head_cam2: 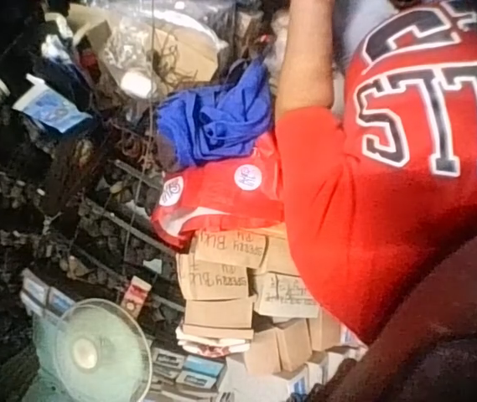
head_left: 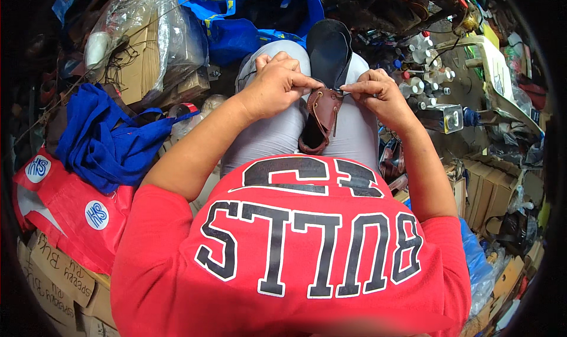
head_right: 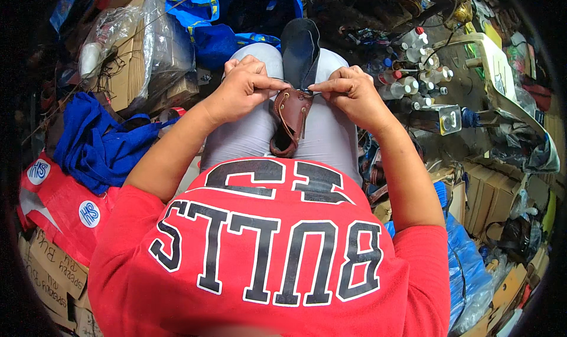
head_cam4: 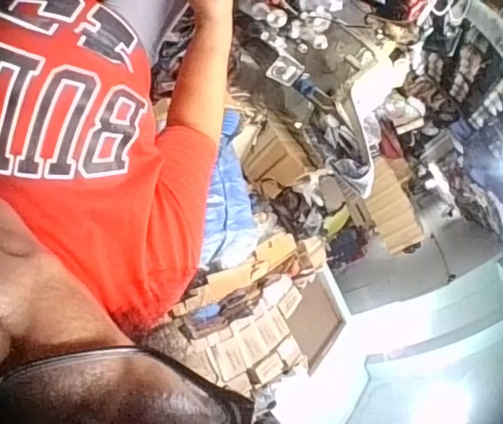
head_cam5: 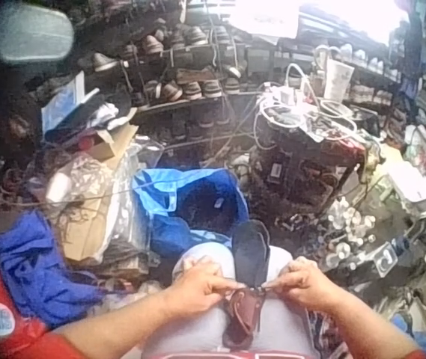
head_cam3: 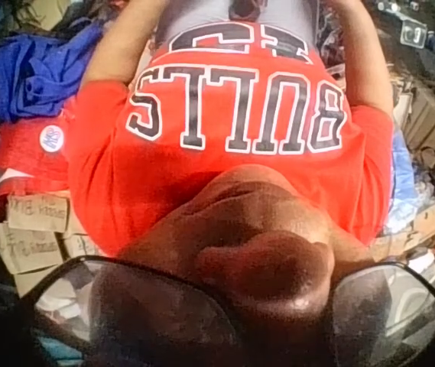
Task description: The recorder hand-stitches leather shoe components together using a needle and thread.
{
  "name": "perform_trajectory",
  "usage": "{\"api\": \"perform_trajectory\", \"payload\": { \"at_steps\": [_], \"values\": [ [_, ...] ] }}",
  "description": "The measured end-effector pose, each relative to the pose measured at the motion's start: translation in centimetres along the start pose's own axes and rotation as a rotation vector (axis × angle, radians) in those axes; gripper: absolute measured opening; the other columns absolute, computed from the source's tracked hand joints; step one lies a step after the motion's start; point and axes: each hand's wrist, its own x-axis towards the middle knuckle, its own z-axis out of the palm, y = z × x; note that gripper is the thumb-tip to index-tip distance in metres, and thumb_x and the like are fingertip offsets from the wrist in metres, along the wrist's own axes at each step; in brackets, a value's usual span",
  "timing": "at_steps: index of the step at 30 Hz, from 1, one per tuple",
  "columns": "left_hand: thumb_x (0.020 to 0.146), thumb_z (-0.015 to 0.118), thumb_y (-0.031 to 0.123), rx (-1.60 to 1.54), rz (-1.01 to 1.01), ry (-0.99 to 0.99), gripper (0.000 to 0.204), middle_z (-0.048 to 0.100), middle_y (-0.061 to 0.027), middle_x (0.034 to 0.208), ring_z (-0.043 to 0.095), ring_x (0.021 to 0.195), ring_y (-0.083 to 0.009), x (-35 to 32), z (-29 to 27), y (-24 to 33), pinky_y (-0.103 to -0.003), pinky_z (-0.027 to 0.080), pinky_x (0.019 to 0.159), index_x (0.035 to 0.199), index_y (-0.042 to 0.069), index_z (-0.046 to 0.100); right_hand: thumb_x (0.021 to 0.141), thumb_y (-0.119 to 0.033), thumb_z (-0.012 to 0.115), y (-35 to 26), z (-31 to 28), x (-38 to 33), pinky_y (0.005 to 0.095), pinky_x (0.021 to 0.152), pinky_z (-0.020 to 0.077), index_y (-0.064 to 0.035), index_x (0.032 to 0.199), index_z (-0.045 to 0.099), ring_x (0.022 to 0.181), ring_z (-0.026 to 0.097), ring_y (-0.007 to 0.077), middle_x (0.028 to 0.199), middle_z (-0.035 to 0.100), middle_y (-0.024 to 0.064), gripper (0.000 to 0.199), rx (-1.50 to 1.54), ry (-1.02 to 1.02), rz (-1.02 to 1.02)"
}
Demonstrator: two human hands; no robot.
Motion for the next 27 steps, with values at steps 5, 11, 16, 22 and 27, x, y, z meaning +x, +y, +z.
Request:
{"api": "perform_trajectory", "payload": {
  "at_steps": [5,11,16,22,27],
  "values": [
    [0.072,0.072,0.013,-0.065,-0.079,0.131,0.028,0.056,0.0036,0.072,0.049,0.096,-0.0161,-1.6,1.2,0.9,-0.039,0.024,0.091,0.099,0.022,0.074,0.072,-0.002,0.065,-0.2,0.8,-0.6,0.0273,0.078,0.0382,-0.0185,0.096,0.075,0.076,0.049,0.0148,0.072,0.059,-0.0013,0.031,0.019,0.063,-0.015],
    [0.073,0.071,0.013,-0.002,-0.077,0.102,0.025,0.055,0.0036,0.073,0.049,0.095,-0.0164,-0.5,1.1,0.6,-0.038,0.023,0.088,0.095,0.023,0.075,0.074,-0.001,0.065,0.9,0.5,-0.1,0.0273,0.078,0.0393,-0.0155,0.098,0.074,0.077,0.049,0.0146,0.073,0.059,-0.0003,0.029,0.097,0.002,0.007],
    [0.074,0.07,0.014,0.0,0.023,0.041,0.02,0.056,0.0033,0.077,0.049,0.094,-0.0168,1.7,0.8,-0.9,-0.037,0.024,0.087,0.09,0.025,0.075,0.075,-0.001,0.065,1.1,0.2,0.8,0.0269,0.079,0.0419,-0.0131,0.1,0.073,0.081,0.051,0.0137,0.075,0.059,0.0006,0.03,0.304,-0.08,0.074],
    [0.074,0.07,0.012,0.041,0.105,0.035,0.021,0.055,0.0025,0.079,0.049,0.095,-0.0174,1.6,0.0,0.0,-0.038,0.026,0.087,0.091,0.023,0.074,0.074,-0.002,0.066,0.7,-0.2,0.1,0.0297,0.08,0.0422,-0.0161,0.101,0.073,0.081,0.052,0.0166,0.078,0.06,0.0019,0.031,0.168,-0.078,0.039],
    [0.073,0.07,0.012,0.043,-0.009,0.07,0.027,0.055,0.0015,0.079,0.049,0.095,-0.0184,-0.6,0.3,1.1,-0.038,0.027,0.087,0.096,0.024,0.073,0.075,-0.006,0.066,-0.7,0.6,-0.9,0.0321,0.079,0.0381,-0.019,0.1,0.074,0.077,0.049,0.0196,0.072,0.056,0.0029,0.029,0.005,0.034,0.002]
  ]
}}
